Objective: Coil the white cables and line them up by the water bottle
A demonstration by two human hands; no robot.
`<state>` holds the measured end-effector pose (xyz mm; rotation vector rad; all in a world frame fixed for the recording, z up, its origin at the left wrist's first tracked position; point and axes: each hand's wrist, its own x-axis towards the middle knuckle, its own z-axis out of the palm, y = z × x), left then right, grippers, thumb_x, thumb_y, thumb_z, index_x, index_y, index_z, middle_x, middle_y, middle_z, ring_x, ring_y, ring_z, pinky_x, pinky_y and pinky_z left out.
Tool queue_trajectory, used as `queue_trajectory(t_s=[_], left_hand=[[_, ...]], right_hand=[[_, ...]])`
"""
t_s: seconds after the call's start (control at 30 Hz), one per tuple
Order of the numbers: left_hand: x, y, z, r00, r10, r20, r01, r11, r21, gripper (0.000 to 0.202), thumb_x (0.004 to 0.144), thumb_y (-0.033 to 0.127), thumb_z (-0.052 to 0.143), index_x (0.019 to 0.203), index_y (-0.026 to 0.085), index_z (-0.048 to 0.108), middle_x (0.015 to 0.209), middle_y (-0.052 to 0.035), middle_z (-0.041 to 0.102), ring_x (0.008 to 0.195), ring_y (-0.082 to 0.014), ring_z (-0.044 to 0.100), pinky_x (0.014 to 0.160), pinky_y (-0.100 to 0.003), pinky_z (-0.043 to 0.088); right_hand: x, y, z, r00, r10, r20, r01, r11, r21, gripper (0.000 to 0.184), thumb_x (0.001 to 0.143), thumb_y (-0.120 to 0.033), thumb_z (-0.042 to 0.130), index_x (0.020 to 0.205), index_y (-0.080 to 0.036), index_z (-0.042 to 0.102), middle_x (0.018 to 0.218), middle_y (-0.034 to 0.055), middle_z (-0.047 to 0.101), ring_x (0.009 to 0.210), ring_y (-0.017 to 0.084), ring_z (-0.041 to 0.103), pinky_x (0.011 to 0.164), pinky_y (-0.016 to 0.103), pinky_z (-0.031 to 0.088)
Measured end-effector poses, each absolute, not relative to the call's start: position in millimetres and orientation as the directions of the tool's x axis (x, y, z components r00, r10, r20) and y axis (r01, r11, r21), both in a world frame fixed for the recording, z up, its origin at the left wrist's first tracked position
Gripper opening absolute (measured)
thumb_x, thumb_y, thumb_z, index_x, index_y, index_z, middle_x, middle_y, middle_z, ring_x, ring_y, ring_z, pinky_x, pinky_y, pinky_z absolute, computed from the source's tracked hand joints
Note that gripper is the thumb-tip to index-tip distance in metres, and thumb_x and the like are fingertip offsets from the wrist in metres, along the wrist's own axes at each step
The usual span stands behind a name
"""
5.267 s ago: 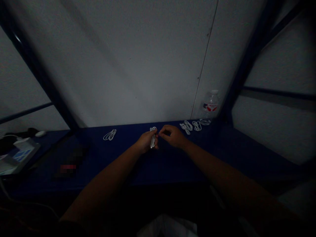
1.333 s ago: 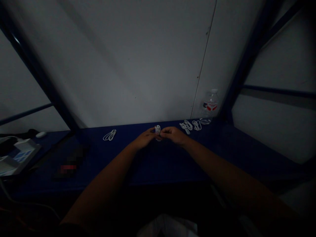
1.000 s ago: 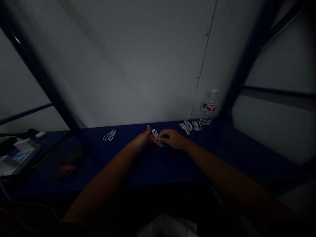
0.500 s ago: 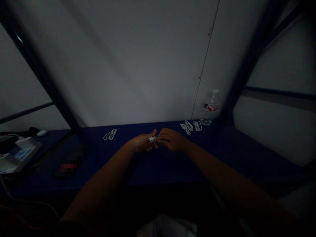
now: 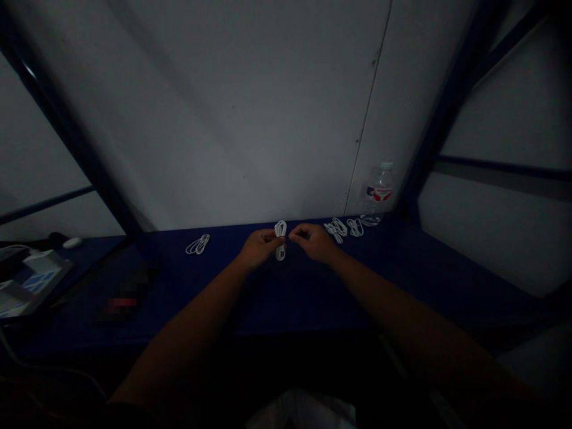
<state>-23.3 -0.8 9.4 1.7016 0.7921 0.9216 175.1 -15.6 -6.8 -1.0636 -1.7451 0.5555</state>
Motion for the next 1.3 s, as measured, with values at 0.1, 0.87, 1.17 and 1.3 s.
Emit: queue_trajectory(t_s=[0.1,0.87,1.17,1.3], left_hand=[[-20,-1,4,0.51,0.825,0.244,-0.003,-0.282,0.959,0.033,0.075,0.036,0.074,0.097,0.011,0.069,0.09,-0.0092,0.072,0.079,-0.0182,0.066,0.077,-0.032,0.05],[-24,6,-6,0.531,0.839,-0.12,-0.094,0.199,0.976,0.031,0.078,0.039,0.074,0.091,0.012,0.068,0.086,-0.0113,0.071,0.071,-0.0167,0.067,0.071,-0.032,0.053],[-27,5,-4,0.572,0.809,-0.136,0.002,0.164,0.986,0.035,0.075,0.038,0.076,0.091,0.009,0.069,0.082,-0.0112,0.07,0.065,-0.0156,0.065,0.066,-0.029,0.051],[-23,8,-11,0.584,0.811,0.004,0.111,-0.085,0.99,0.034,0.079,0.042,0.07,0.091,0.01,0.069,0.08,-0.0089,0.07,0.064,-0.0153,0.064,0.067,-0.03,0.051]], right_hand=[[180,-11,-13,-0.2,0.931,0.304,0.143,0.335,-0.931,0.021,0.076,-0.039,0.069,0.078,-0.018,0.067,0.076,0.0031,0.068,0.073,0.017,0.063,0.075,0.033,0.049],[180,-27,-1,-0.359,0.636,0.683,0.546,0.737,-0.399,0.02,0.083,-0.032,0.064,0.101,-0.024,0.069,0.102,0.0075,0.064,0.098,0.023,0.056,0.091,0.043,0.043],[174,-30,-3,-0.435,0.619,0.654,0.583,0.747,-0.32,0.015,0.086,-0.021,0.057,0.09,-0.019,0.072,0.092,0.0098,0.068,0.092,0.023,0.058,0.087,0.039,0.044],[179,-17,-15,-0.306,0.803,0.512,0.524,0.591,-0.613,0.012,0.081,-0.029,0.064,0.081,-0.019,0.07,0.08,0.0052,0.068,0.073,0.018,0.06,0.07,0.032,0.046]])
